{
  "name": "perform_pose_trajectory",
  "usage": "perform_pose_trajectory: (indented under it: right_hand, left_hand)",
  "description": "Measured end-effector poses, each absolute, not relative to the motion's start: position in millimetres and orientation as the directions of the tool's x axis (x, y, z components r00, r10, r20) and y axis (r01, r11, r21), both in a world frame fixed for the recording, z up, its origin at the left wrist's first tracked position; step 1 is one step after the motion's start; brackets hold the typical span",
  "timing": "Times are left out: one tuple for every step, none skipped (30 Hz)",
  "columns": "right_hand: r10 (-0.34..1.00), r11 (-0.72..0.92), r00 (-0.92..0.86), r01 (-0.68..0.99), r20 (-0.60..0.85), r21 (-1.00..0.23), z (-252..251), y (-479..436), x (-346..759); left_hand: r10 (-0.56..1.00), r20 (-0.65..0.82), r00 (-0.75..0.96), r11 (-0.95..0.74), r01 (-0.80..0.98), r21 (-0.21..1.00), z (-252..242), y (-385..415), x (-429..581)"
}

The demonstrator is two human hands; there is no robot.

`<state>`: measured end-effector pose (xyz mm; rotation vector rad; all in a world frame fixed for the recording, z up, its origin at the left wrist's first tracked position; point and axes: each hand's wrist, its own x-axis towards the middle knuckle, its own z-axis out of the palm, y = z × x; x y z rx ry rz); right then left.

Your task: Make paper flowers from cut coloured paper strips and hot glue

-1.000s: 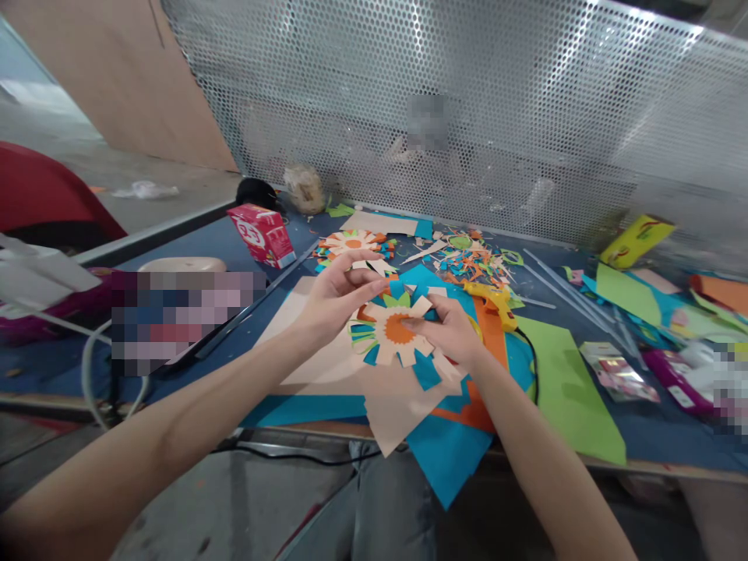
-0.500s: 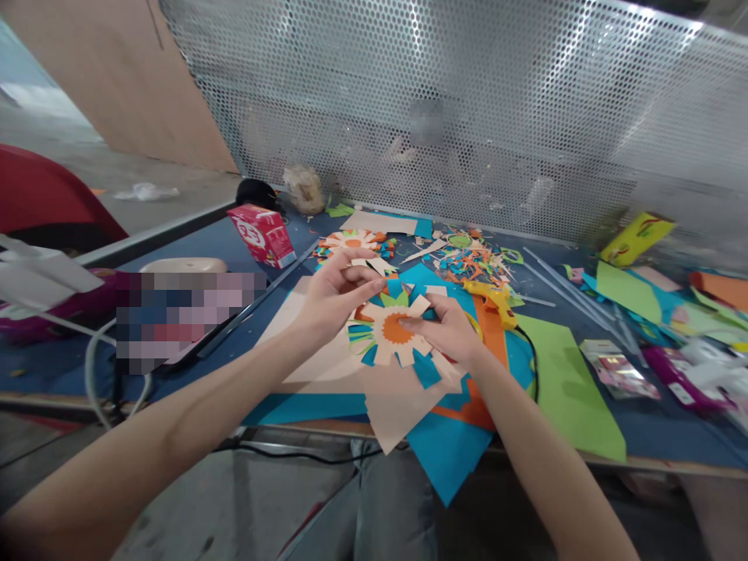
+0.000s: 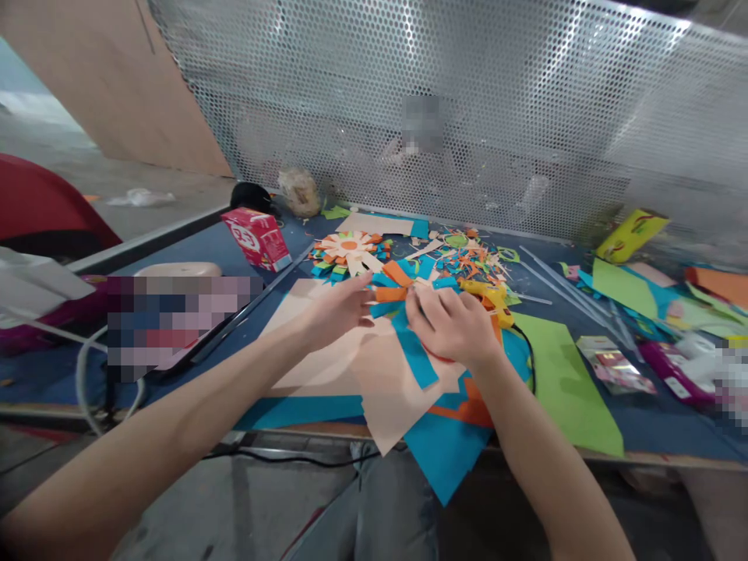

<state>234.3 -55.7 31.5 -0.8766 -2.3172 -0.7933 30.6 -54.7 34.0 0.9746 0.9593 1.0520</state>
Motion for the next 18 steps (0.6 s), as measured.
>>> perform_pose_trajectory:
  right_hand:
    - [0.39, 0.612, -0.684, 0.693, 0.616, 0.382, 31.5, -56.3, 232.7]
    - [0.374, 0.603, -0.716, 0.671, 0.589, 0.432, 31.1, -56.9, 230.6]
    - [0.351, 0.591, -0.744, 0.647, 0.568, 0.483, 30.4, -57.5, 228.5]
    - [0.326, 0.577, -0.768, 0.624, 0.552, 0.527, 29.7, -58.0, 226.4]
    - [0.303, 0.565, -0.786, 0.604, 0.539, 0.562, 29.0, -58.5, 224.7]
    - [0.289, 0.558, -0.797, 0.59, 0.53, 0.583, 28.4, -58.8, 223.4]
    - [0.286, 0.558, -0.802, 0.585, 0.525, 0.589, 27.9, -59.1, 222.6]
    - [0.292, 0.564, -0.801, 0.586, 0.523, 0.581, 27.7, -59.3, 222.3]
    - [0.302, 0.573, -0.797, 0.59, 0.523, 0.569, 27.6, -59.4, 222.3]
    - [0.305, 0.576, -0.793, 0.595, 0.527, 0.561, 27.7, -59.4, 222.6]
    - [0.295, 0.57, -0.793, 0.594, 0.533, 0.569, 27.8, -59.3, 223.0]
    - [0.272, 0.552, -0.797, 0.588, 0.539, 0.591, 28.0, -59.2, 223.5]
    - [0.241, 0.525, -0.805, 0.578, 0.542, 0.625, 28.2, -59.0, 224.0]
    - [0.212, 0.492, -0.815, 0.566, 0.539, 0.662, 28.4, -58.9, 224.3]
    - [0.187, 0.46, -0.826, 0.552, 0.532, 0.695, 28.7, -58.8, 224.5]
    - [0.171, 0.436, -0.834, 0.541, 0.524, 0.719, 29.0, -58.7, 224.6]
    - [0.163, 0.422, -0.841, 0.532, 0.516, 0.733, 29.4, -58.7, 224.4]
    - [0.159, 0.417, -0.845, 0.526, 0.51, 0.742, 29.8, -58.7, 224.2]
  left_hand:
    - [0.952, -0.169, 0.254, 0.232, -0.243, 0.942, 33.8, -55.8, 32.2]
    - [0.95, -0.173, 0.261, 0.24, -0.252, 0.938, 33.7, -56.7, 33.6]
    - [0.955, -0.168, 0.245, 0.233, -0.264, 0.936, 33.5, -57.4, 34.7]
    - [0.962, -0.16, 0.22, 0.218, -0.273, 0.937, 33.2, -57.8, 35.2]
    - [0.967, -0.154, 0.201, 0.207, -0.277, 0.938, 32.9, -57.9, 35.3]
    - [0.971, -0.15, 0.187, 0.199, -0.282, 0.939, 32.5, -57.7, 35.1]
    - [0.973, -0.145, 0.179, 0.192, -0.285, 0.939, 32.1, -57.4, 34.6]
    - [0.975, -0.136, 0.177, 0.183, -0.287, 0.94, 31.6, -56.9, 34.0]
    - [0.976, -0.128, 0.177, 0.175, -0.288, 0.942, 31.1, -56.5, 33.5]
    - [0.977, -0.125, 0.176, 0.172, -0.288, 0.942, 30.7, -56.0, 33.1]
    - [0.977, -0.126, 0.175, 0.173, -0.288, 0.942, 30.5, -55.7, 32.7]
    - [0.976, -0.128, 0.174, 0.175, -0.284, 0.943, 30.5, -55.5, 32.5]
    - [0.976, -0.132, 0.175, 0.178, -0.279, 0.944, 30.7, -55.4, 32.4]
    - [0.976, -0.135, 0.173, 0.18, -0.277, 0.944, 31.1, -55.5, 32.4]
    - [0.976, -0.139, 0.169, 0.182, -0.276, 0.944, 31.5, -55.5, 32.5]
    - [0.975, -0.141, 0.169, 0.184, -0.273, 0.944, 31.9, -55.7, 32.6]
    - [0.975, -0.144, 0.171, 0.187, -0.272, 0.944, 32.3, -55.7, 32.8]
    - [0.974, -0.148, 0.17, 0.191, -0.273, 0.943, 32.5, -55.8, 33.1]
